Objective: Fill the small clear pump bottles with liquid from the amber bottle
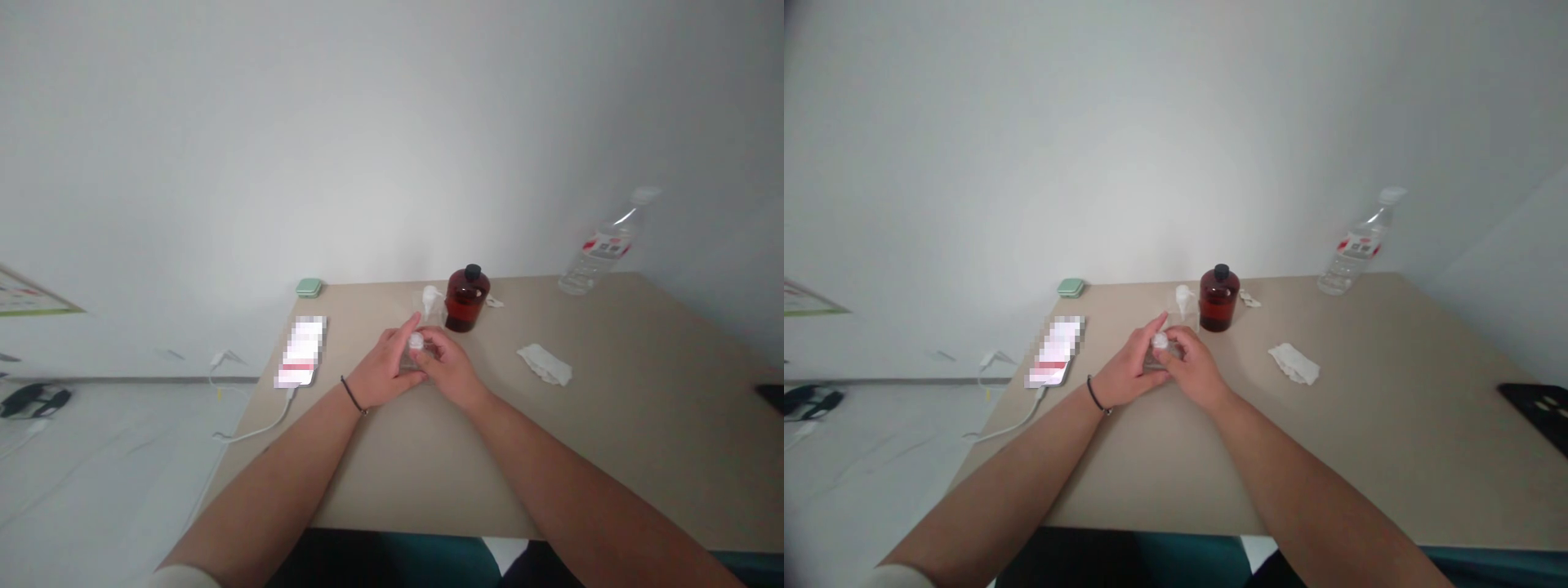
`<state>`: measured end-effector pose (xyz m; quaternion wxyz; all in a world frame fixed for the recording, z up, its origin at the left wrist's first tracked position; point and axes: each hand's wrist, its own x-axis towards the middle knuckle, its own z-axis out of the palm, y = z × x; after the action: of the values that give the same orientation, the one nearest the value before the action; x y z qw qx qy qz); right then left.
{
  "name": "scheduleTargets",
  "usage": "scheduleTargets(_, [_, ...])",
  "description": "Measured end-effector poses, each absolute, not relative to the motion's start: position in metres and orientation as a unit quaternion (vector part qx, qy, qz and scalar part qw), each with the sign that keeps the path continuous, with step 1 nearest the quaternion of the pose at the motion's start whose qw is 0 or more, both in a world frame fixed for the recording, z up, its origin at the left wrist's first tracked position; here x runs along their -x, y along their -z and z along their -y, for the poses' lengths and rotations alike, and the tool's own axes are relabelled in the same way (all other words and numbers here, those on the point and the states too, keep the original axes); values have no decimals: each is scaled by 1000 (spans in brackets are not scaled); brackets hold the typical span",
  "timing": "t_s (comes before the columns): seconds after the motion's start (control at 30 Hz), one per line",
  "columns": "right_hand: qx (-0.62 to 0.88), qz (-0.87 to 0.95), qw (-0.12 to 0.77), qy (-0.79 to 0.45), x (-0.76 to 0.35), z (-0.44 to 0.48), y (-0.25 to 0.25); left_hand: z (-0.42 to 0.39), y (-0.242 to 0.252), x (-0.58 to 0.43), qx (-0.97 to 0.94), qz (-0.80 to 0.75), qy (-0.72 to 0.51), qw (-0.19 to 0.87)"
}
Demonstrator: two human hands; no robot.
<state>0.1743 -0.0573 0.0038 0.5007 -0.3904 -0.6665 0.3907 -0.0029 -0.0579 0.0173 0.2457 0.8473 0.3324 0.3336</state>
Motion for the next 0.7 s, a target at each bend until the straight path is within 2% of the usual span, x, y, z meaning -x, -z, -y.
scheduleTargets(0.27, [391, 678, 494, -378, -174, 59, -2, 55, -11, 4, -840, -306, -367, 257])
scheduleTargets(0.7, [361, 628, 520, -452, -173, 57, -5, 55, -13, 5, -837, -318, -363, 258])
